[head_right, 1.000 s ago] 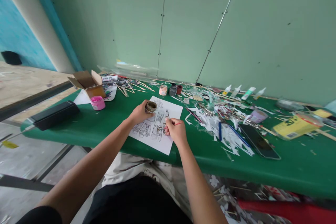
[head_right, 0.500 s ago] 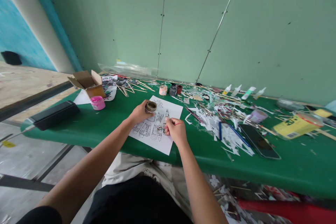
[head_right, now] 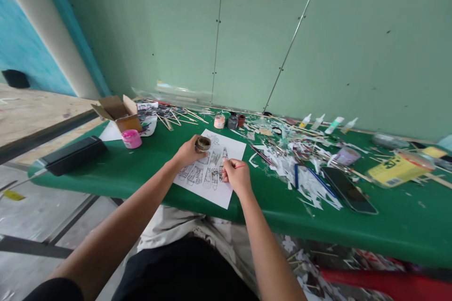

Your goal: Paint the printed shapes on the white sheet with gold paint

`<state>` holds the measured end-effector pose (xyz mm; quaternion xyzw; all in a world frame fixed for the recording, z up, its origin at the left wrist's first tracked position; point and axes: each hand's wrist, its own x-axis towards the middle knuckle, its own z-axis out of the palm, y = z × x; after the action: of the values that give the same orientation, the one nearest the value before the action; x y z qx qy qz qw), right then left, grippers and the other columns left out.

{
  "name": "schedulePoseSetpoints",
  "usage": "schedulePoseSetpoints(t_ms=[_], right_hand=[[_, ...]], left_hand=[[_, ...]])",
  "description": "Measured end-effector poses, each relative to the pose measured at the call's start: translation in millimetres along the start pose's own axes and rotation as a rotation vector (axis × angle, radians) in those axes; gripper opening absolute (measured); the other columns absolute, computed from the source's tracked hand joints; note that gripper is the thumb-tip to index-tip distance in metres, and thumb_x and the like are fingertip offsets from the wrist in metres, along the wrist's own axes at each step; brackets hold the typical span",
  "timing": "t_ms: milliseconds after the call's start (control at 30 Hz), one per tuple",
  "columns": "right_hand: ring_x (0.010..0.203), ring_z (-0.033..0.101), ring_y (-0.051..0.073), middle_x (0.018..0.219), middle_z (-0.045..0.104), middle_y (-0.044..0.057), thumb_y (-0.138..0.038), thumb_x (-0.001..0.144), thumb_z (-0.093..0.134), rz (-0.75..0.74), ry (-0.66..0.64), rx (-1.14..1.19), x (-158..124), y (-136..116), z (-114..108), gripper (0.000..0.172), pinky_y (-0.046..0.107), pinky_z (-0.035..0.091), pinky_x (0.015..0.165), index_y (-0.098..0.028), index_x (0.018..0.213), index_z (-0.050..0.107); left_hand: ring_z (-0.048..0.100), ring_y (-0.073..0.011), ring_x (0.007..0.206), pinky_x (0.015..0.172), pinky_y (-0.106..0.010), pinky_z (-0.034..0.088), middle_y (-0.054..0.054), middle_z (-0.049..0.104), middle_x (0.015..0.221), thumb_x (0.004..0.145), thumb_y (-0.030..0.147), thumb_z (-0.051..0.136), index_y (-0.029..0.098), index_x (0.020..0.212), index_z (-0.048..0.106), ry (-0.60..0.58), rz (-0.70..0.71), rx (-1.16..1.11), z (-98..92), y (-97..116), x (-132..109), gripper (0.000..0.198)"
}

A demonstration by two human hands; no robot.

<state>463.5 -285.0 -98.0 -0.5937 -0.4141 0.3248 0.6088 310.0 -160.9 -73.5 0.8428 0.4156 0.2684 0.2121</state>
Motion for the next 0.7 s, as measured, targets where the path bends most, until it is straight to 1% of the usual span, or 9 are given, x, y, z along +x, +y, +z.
schedulePoseSetpoints(t_ms=[133,333,500,700], right_hand=[[0.03,0.046,0.011,0.034,0.05,-0.002,-0.052,0.068,0.065,-0.006,-0.017,-0.01,-0.1,-0.3,-0.2,0.042,0.022,0.042,0.035,-0.02,0.045,0.051],[0.029,0.045,0.01,0.034,0.049,-0.003,-0.054,0.066,0.067,0.006,-0.011,0.011,0.0,0.0,0.1,0.043,0.023,0.043,0.035,-0.02,0.045,0.051],[0.029,0.045,0.01,0.035,0.049,-0.003,-0.055,0.068,0.066,-0.025,-0.013,0.007,0.5,1.6,-0.7,0.044,0.023,0.044,0.035,-0.02,0.046,0.052],[0.03,0.046,0.01,0.036,0.051,-0.003,-0.054,0.068,0.066,-0.021,-0.007,0.007,0.2,1.2,-1.0,0.043,0.022,0.044,0.036,-0.02,0.046,0.052]], left_hand=[[0.063,-0.0277,0.096,0.075,-0.033,0.049,-0.009,0.066,0.107,0.068,0.029,0.074,0.018,0.116,0.049,-0.002,-0.005,0.004,0.5,-0.6,0.5,0.055],[0.063,-0.0284,0.095,0.075,-0.034,0.049,-0.009,0.066,0.107,0.069,0.028,0.073,0.018,0.116,0.049,-0.005,0.001,-0.002,0.2,-0.1,0.0,0.054],[0.063,-0.0276,0.096,0.076,-0.034,0.049,-0.008,0.066,0.107,0.068,0.027,0.073,0.019,0.116,0.049,-0.006,-0.007,-0.009,0.3,-0.4,0.0,0.054],[0.063,-0.0283,0.095,0.075,-0.034,0.049,-0.01,0.066,0.108,0.069,0.028,0.073,0.018,0.117,0.049,-0.009,-0.003,-0.003,-0.8,0.1,0.0,0.055]])
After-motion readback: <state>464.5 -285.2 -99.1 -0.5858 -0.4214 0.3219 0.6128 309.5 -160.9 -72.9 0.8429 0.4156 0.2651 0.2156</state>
